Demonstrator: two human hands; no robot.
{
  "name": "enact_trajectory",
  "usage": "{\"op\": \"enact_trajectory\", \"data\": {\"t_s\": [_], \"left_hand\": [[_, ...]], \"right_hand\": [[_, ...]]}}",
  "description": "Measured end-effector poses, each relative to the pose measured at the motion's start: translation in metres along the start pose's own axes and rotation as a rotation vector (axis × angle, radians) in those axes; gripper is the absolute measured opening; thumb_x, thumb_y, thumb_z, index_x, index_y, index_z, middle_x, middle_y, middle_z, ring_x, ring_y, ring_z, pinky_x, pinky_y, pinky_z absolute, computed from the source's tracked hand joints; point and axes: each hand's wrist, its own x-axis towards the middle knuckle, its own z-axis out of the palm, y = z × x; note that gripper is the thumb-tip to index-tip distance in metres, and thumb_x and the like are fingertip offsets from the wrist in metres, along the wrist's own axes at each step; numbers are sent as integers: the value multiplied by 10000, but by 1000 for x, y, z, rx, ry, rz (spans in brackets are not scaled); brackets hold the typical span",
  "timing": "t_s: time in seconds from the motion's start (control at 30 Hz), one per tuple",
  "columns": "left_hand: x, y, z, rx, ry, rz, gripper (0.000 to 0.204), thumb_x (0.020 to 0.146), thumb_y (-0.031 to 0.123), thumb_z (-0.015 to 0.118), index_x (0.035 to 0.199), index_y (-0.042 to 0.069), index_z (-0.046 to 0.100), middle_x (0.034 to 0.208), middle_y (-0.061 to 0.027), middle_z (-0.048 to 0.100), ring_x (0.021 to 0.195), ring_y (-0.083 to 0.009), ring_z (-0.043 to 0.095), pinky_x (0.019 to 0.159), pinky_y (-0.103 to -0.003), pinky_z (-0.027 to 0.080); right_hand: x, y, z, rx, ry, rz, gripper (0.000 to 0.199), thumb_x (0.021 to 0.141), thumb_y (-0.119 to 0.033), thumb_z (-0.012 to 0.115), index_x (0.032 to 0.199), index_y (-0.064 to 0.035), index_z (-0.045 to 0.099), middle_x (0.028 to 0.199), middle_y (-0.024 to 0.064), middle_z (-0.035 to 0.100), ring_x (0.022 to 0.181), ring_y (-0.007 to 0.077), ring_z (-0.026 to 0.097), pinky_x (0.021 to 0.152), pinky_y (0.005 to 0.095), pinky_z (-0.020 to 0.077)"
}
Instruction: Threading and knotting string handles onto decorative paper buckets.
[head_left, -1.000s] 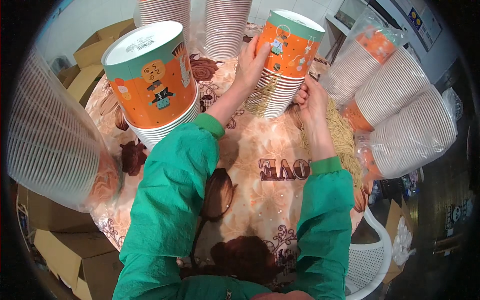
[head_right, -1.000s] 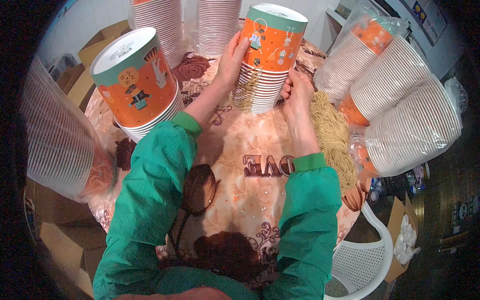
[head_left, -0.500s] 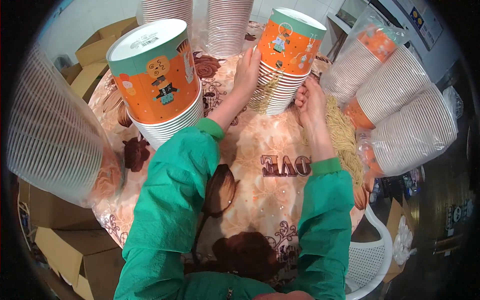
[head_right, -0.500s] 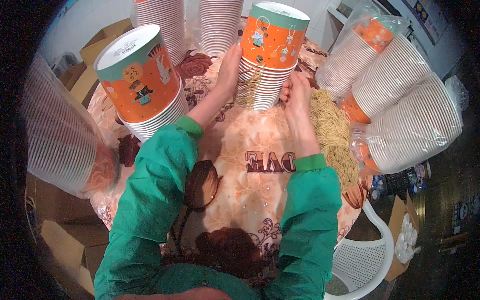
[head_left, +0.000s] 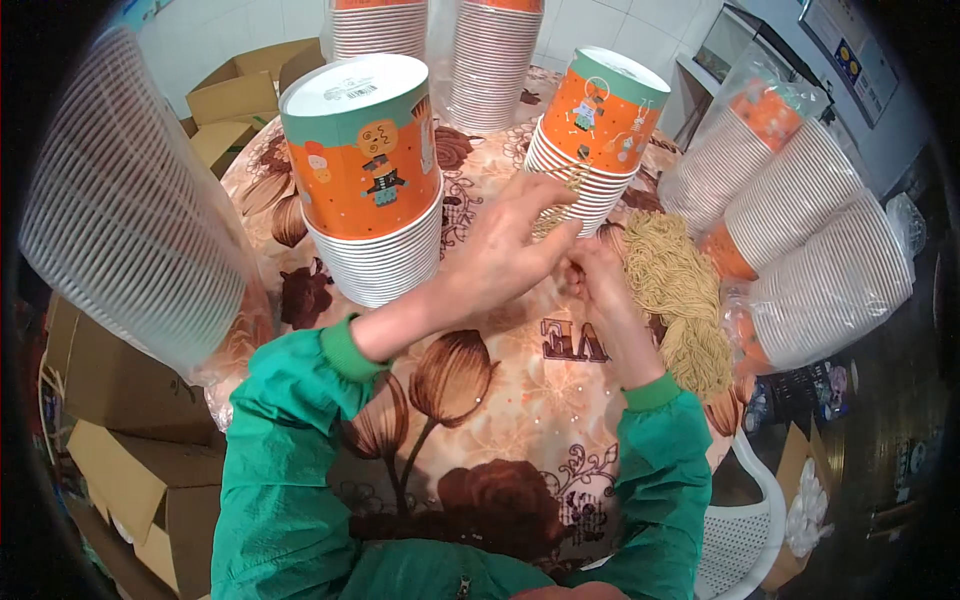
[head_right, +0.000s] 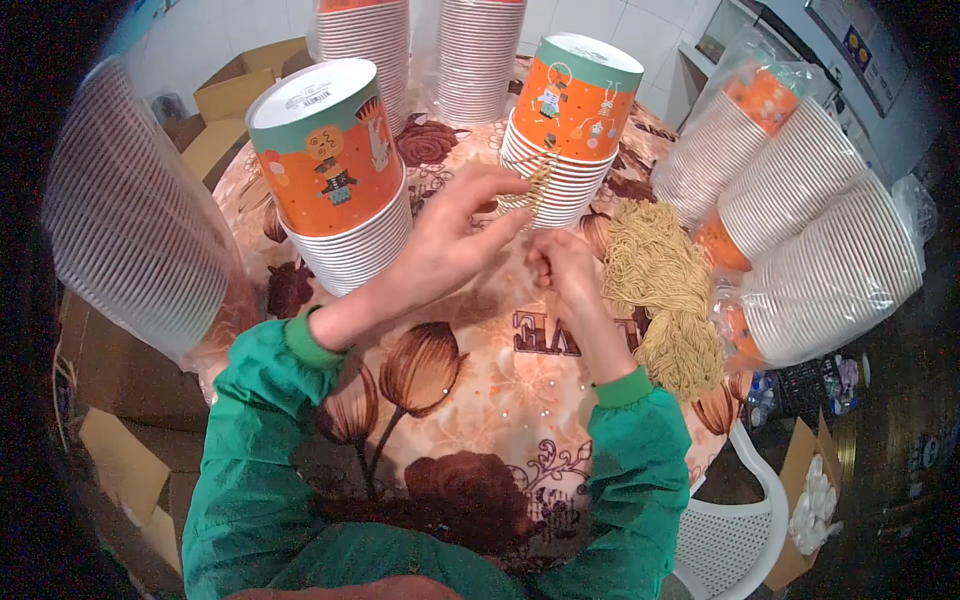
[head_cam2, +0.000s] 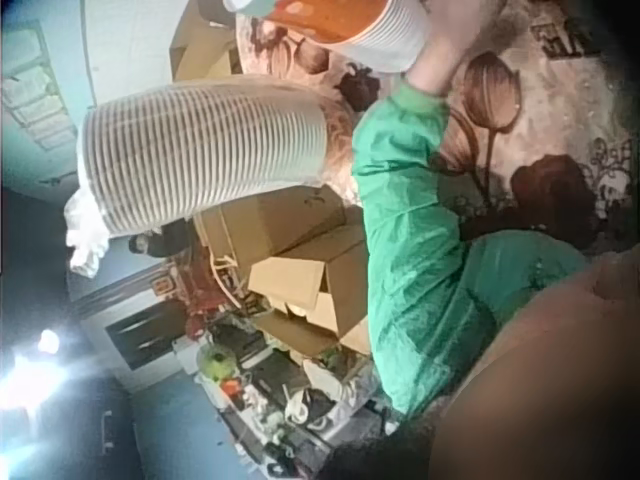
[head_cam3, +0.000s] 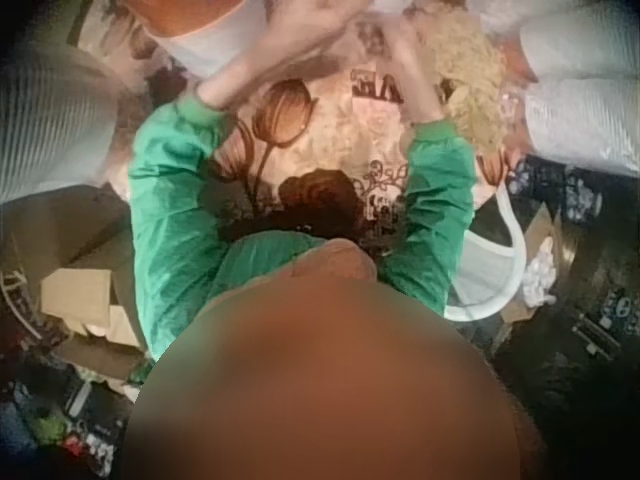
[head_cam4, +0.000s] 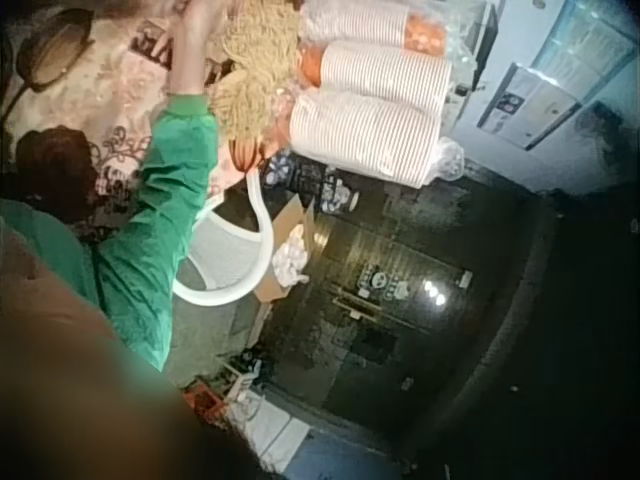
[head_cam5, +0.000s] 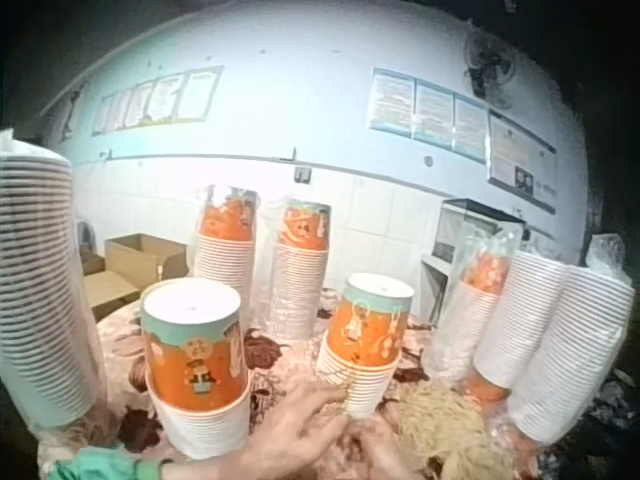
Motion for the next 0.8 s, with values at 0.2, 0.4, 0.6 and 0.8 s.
{"op": "enact_trajectory", "data": {"t_s": [0.2,0.4,0.6,0.8], "left_hand": [[14,69,-85,324,339,501,150,855,69,723,991,6,725,999,-123,717,837,-265,694,748,-352,555],[5,68,-137,863,546,506,311,829,104,758,1135,61,719,1152,-89,688,1093,-284,621,938,-403,481],[5,61,-147,936,465,462,314,842,166,753,1143,81,717,1152,-75,676,1077,-279,608,962,-421,439],[1,50,-165,885,359,290,204,833,163,742,997,44,729,1006,-73,663,972,-274,601,891,-410,447]], "right_hand": [[-27,5,50,-143,-194,38,112,974,-127,644,1015,-31,685,720,-4,586,555,74,474,494,221,357],[-41,26,99,-265,-322,-415,359,1002,-90,611,1348,-26,538,926,-29,617,772,64,561,674,221,475],[-67,10,145,-741,-148,-760,642,902,-82,674,1484,-28,408,1253,163,478,1100,279,557,941,382,496],[-70,17,162,-728,-163,-813,634,898,-82,662,1482,-14,425,1334,176,465,1268,335,483,1079,408,416]]}}
